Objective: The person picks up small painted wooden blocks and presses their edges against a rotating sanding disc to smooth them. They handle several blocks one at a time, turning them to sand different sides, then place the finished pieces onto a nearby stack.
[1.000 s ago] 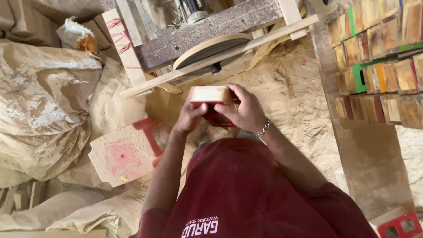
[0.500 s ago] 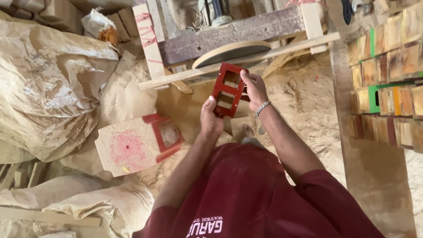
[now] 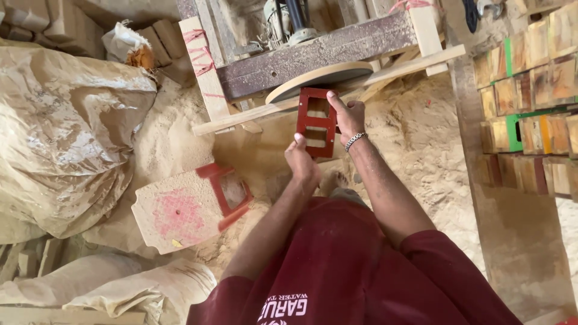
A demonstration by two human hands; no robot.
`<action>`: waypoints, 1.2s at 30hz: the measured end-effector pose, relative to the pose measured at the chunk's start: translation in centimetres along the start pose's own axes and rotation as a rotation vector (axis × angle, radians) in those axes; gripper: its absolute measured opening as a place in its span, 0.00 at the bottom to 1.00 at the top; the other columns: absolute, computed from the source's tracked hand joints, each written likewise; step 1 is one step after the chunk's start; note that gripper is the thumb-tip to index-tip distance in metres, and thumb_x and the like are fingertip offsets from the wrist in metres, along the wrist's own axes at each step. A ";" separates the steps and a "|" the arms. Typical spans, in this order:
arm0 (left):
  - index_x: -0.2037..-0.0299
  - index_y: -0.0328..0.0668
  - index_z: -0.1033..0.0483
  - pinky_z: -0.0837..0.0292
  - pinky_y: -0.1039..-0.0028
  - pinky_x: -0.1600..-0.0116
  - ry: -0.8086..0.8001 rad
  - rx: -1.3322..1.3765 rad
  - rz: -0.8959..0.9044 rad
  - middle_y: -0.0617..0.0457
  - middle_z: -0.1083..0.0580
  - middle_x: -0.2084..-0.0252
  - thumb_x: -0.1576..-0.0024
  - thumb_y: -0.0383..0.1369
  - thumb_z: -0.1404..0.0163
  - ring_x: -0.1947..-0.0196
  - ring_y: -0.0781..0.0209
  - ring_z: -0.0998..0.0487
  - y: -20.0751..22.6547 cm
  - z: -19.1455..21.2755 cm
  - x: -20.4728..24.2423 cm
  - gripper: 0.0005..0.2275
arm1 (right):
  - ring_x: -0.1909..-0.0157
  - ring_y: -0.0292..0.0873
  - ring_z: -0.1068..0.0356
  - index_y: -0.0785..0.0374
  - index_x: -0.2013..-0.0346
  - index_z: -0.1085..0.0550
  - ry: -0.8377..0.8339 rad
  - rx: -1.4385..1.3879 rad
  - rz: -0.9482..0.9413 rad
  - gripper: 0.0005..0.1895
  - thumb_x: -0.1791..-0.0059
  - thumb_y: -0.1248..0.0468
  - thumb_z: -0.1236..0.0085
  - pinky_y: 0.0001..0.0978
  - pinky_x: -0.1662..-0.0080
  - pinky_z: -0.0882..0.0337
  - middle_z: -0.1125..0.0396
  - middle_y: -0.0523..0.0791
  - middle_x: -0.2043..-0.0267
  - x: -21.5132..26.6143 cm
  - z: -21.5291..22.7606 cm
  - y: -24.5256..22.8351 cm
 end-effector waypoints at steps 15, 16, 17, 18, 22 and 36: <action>0.43 0.31 0.34 0.18 0.55 0.52 -0.081 -0.492 0.311 0.35 0.25 0.49 0.35 0.33 0.59 0.55 0.44 0.20 10.0 1.2 -3.3 0.14 | 0.79 0.36 0.29 0.52 0.87 0.35 -0.003 -0.064 -0.272 0.24 0.54 0.50 0.34 0.32 0.75 0.26 0.31 0.40 0.81 7.2 -1.6 -1.0; 0.43 0.31 0.31 0.20 0.57 0.49 -0.062 -0.447 0.254 0.36 0.24 0.48 0.35 0.32 0.58 0.53 0.47 0.20 9.0 1.5 -2.3 0.15 | 0.79 0.36 0.30 0.52 0.87 0.35 -0.001 -0.036 -0.201 0.24 0.55 0.50 0.32 0.31 0.76 0.27 0.31 0.40 0.81 6.4 -1.3 -1.5; 0.43 0.30 0.28 0.22 0.59 0.46 -0.044 -0.401 0.198 0.38 0.23 0.48 0.36 0.31 0.57 0.52 0.51 0.20 7.7 1.6 -1.4 0.15 | 0.80 0.35 0.31 0.52 0.87 0.34 0.000 -0.007 -0.130 0.24 0.55 0.50 0.30 0.31 0.76 0.27 0.31 0.40 0.81 5.5 -1.1 -2.0; 0.44 0.28 0.28 0.23 0.57 0.46 -0.094 -0.280 0.176 0.37 0.24 0.48 0.34 0.34 0.58 0.52 0.50 0.20 5.9 1.2 -0.8 0.16 | 0.80 0.34 0.32 0.52 0.86 0.34 0.003 0.022 -0.061 0.25 0.56 0.50 0.28 0.30 0.76 0.28 0.32 0.40 0.81 4.6 -0.9 -2.3; 0.46 0.21 0.28 0.25 0.57 0.46 -0.120 -0.042 0.075 0.38 0.25 0.49 0.30 0.38 0.59 0.54 0.50 0.22 0.9 0.5 0.2 0.19 | 0.82 0.34 0.46 0.54 0.87 0.40 0.060 0.104 -0.004 0.31 0.57 0.50 0.24 0.34 0.79 0.42 0.41 0.38 0.82 2.0 -0.5 -1.8; 0.46 0.30 0.35 0.22 0.63 0.52 -0.165 -0.384 0.072 0.47 0.26 0.54 0.42 0.31 0.43 0.56 0.56 0.23 7.9 4.9 -9.1 0.19 | 0.71 0.36 0.34 0.63 0.64 0.32 -0.438 -0.265 -0.139 0.24 0.43 0.45 0.40 0.28 0.70 0.31 0.35 0.43 0.67 8.7 -1.9 0.2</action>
Point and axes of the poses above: each hand's wrist, its own x-axis away from the middle knuckle, its own z-axis out of the back of the hand, y = z × x, the point moved 6 cm from there along -x, towards the middle knuckle
